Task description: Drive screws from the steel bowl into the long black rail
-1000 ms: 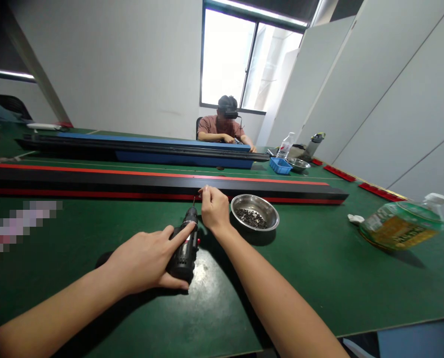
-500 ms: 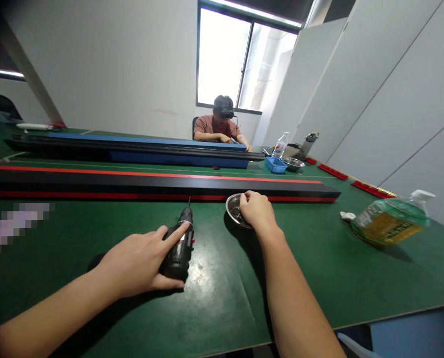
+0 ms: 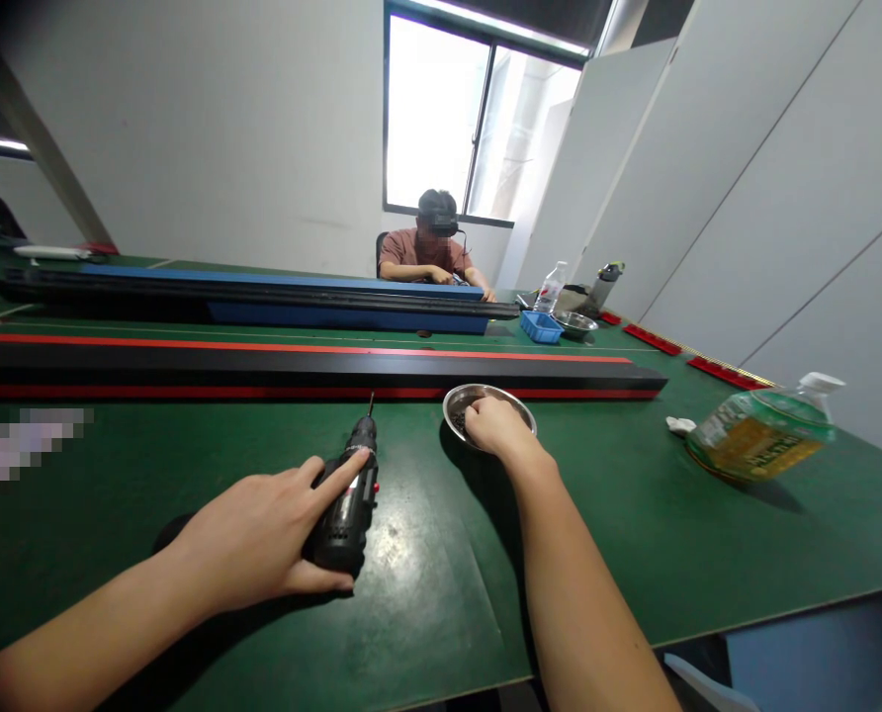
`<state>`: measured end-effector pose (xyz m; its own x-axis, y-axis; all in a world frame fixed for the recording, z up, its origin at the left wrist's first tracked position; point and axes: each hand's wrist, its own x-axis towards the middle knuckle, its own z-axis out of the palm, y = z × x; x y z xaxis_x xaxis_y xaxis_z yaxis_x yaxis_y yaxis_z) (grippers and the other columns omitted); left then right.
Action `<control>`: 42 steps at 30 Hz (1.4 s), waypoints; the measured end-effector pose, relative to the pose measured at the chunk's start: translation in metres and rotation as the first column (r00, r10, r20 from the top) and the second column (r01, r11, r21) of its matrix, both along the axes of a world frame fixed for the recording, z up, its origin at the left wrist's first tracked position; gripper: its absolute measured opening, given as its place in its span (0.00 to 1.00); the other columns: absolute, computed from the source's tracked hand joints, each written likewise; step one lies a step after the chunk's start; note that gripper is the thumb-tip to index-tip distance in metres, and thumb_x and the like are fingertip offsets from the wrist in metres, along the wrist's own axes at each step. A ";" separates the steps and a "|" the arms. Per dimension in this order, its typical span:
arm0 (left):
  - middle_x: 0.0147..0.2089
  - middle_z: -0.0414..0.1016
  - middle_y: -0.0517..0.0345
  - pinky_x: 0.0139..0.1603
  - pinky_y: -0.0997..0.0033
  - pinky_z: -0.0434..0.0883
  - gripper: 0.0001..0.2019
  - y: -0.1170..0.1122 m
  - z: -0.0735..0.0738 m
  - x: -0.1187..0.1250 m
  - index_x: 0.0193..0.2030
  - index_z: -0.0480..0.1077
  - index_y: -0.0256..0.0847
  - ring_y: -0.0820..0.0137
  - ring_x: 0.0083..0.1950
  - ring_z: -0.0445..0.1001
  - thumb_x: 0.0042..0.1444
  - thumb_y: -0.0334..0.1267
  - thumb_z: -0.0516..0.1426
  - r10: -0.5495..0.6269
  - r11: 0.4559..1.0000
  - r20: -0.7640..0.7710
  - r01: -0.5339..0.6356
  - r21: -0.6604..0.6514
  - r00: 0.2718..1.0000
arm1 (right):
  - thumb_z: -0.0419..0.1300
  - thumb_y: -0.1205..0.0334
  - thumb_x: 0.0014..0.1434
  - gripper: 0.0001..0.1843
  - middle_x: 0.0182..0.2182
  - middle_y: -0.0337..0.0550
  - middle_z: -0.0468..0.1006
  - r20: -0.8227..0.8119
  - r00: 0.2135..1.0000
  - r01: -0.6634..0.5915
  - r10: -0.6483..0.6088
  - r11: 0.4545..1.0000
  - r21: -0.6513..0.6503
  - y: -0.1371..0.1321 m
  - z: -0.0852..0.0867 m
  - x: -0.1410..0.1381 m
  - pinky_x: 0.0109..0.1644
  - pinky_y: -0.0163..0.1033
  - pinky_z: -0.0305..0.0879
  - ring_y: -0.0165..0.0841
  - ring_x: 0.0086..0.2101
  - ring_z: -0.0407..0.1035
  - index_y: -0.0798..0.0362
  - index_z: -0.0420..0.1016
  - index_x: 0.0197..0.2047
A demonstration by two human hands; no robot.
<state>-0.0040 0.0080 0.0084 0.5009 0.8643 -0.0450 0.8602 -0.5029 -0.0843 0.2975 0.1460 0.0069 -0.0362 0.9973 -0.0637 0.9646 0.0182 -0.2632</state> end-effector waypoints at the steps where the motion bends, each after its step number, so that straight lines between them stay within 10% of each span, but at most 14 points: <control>1: 0.52 0.73 0.41 0.38 0.51 0.76 0.57 0.000 0.001 0.000 0.79 0.33 0.49 0.47 0.41 0.80 0.51 0.74 0.54 0.000 1.000 0.001 0.000 -0.004 1.000 | 0.50 0.60 0.66 0.20 0.39 0.55 0.84 -0.015 1.000 -0.006 0.006 1.000 0.014 -0.001 0.000 0.000 0.39 0.39 0.63 0.40 0.36 0.75 0.56 0.84 0.40; 16: 0.52 0.73 0.41 0.39 0.52 0.77 0.57 0.001 0.001 0.000 0.79 0.35 0.49 0.48 0.41 0.80 0.51 0.75 0.53 -0.008 1.000 0.004 0.008 0.013 1.000 | 0.53 0.58 0.64 0.18 0.26 0.46 0.80 -0.347 0.927 0.159 -0.144 0.987 0.014 0.012 -0.010 0.014 0.31 0.35 0.61 0.34 0.25 0.70 0.57 0.83 0.41; 27: 0.52 0.73 0.41 0.38 0.50 0.77 0.57 -0.001 0.001 -0.001 0.79 0.35 0.49 0.47 0.40 0.80 0.51 0.75 0.53 -0.015 1.000 0.015 0.015 0.012 1.000 | 0.61 0.71 0.57 0.16 0.39 0.51 0.83 -0.630 0.764 0.210 -0.140 0.977 0.038 0.002 0.000 0.007 0.30 0.31 0.64 0.30 0.28 0.72 0.60 0.81 0.48; 42: 0.52 0.73 0.42 0.39 0.52 0.77 0.57 -0.001 0.001 0.001 0.78 0.34 0.50 0.48 0.41 0.80 0.51 0.74 0.54 -0.002 1.000 0.023 0.002 0.002 1.000 | 0.65 0.69 0.56 0.11 0.38 0.49 0.85 -0.456 0.885 0.199 -0.095 0.963 0.184 0.011 -0.015 0.017 0.39 0.35 0.69 0.35 0.35 0.78 0.56 0.84 0.43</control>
<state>-0.0035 0.0073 0.0098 0.5037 0.8633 -0.0321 0.8608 -0.5047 -0.0658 0.3147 0.1568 -0.0081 0.1394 0.9796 0.1449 0.7463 -0.0077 -0.6656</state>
